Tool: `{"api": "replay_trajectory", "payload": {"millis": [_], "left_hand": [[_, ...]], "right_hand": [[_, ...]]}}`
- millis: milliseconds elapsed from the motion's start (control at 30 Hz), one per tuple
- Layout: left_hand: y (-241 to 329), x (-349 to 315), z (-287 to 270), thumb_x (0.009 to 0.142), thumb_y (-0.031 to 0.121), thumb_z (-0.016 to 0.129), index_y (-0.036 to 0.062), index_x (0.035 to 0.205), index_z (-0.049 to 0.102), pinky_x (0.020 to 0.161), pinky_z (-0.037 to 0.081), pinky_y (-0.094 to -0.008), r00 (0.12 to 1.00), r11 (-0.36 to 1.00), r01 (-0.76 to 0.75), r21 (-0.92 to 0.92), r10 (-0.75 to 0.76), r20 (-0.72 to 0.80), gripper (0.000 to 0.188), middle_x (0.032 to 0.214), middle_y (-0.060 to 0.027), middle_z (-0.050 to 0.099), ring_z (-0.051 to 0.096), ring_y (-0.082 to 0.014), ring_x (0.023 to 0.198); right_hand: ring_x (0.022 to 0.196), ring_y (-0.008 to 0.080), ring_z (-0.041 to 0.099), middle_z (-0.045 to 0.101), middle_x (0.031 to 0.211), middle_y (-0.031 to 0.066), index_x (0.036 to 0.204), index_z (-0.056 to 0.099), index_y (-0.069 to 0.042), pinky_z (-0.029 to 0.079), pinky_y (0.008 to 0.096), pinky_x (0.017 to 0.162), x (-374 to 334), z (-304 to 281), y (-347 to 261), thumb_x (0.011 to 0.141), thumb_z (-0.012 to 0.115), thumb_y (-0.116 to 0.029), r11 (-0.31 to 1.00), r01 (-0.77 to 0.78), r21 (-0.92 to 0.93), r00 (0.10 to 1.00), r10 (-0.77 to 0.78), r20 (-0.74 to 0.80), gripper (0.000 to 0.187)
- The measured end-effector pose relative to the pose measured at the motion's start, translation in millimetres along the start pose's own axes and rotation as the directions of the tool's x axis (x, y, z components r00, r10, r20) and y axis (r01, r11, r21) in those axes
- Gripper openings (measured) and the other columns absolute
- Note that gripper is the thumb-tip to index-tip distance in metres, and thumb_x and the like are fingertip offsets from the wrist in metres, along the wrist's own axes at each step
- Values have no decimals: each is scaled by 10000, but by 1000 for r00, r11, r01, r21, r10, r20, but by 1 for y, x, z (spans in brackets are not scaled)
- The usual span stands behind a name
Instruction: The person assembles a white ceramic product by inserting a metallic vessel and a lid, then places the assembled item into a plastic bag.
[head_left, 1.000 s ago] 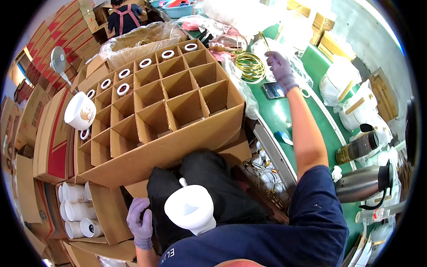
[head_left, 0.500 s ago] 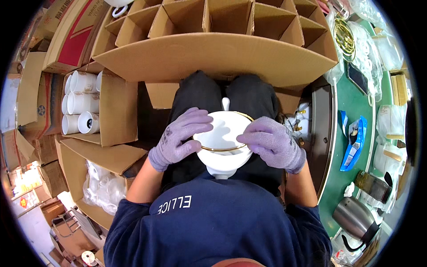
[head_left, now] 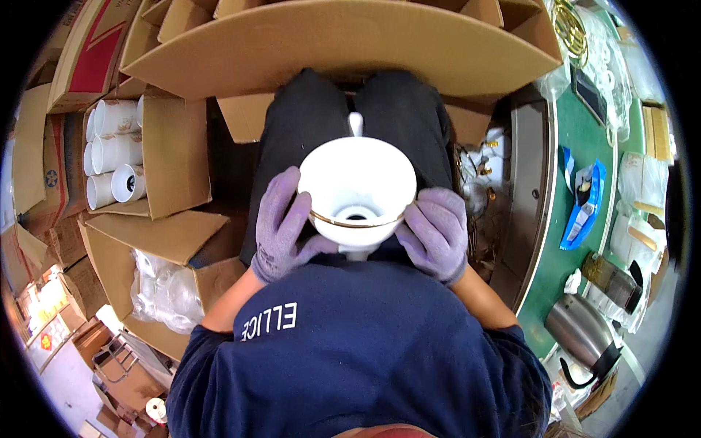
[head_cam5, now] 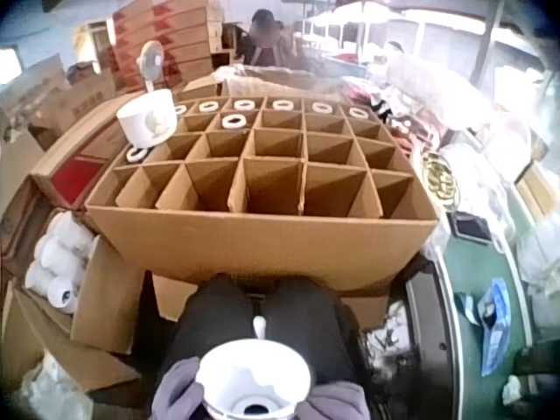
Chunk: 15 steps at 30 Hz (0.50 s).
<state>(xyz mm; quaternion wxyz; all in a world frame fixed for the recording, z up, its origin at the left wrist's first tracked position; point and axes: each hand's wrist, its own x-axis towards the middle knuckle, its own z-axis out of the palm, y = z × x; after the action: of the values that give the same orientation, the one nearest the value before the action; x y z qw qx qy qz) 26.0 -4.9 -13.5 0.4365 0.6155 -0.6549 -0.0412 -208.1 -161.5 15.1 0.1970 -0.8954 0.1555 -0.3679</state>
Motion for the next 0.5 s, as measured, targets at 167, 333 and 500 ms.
{"api": "replay_trajectory", "payload": {"millis": [167, 333, 500], "left_hand": [[15, -9, 10, 754, 423, 823, -35, 1379, 473, 1048, 436, -529, 992, 989, 125, -73, -127, -25, 851, 1398, -308, 481, 507, -487, 1267], [29, -14, -7, 853, 245, 681, -66, 1450, 399, 1180, 295, -456, 898, 740, 341, -579, -438, -31, 730, 1492, -235, 422, 430, -361, 1382], [15, 50, -10, 753, 379, 828, -29, 1460, 395, 1154, 338, -495, 939, 975, 181, -130, -131, 319, 923, 1499, -297, 372, 397, -461, 1380]], "right_hand": [[1068, 332, 589, 588, 1181, 144, 1159, 658, -93, 500, 469, 937, -24, 9, -3, 734, 815, -239, 988, -43, 151, 999, 47, -25, 476], [1276, 406, 504, 502, 1394, 237, 1368, 499, 46, 394, 457, 1094, -27, -1, 3, 851, 654, -279, 759, -406, 509, 881, 474, -3, 630], [1204, 415, 571, 547, 1325, 281, 1366, 512, 15, 487, 445, 1002, 41, -37, 8, 870, 728, -375, 883, -442, 159, 817, 322, 479, 666]]}}
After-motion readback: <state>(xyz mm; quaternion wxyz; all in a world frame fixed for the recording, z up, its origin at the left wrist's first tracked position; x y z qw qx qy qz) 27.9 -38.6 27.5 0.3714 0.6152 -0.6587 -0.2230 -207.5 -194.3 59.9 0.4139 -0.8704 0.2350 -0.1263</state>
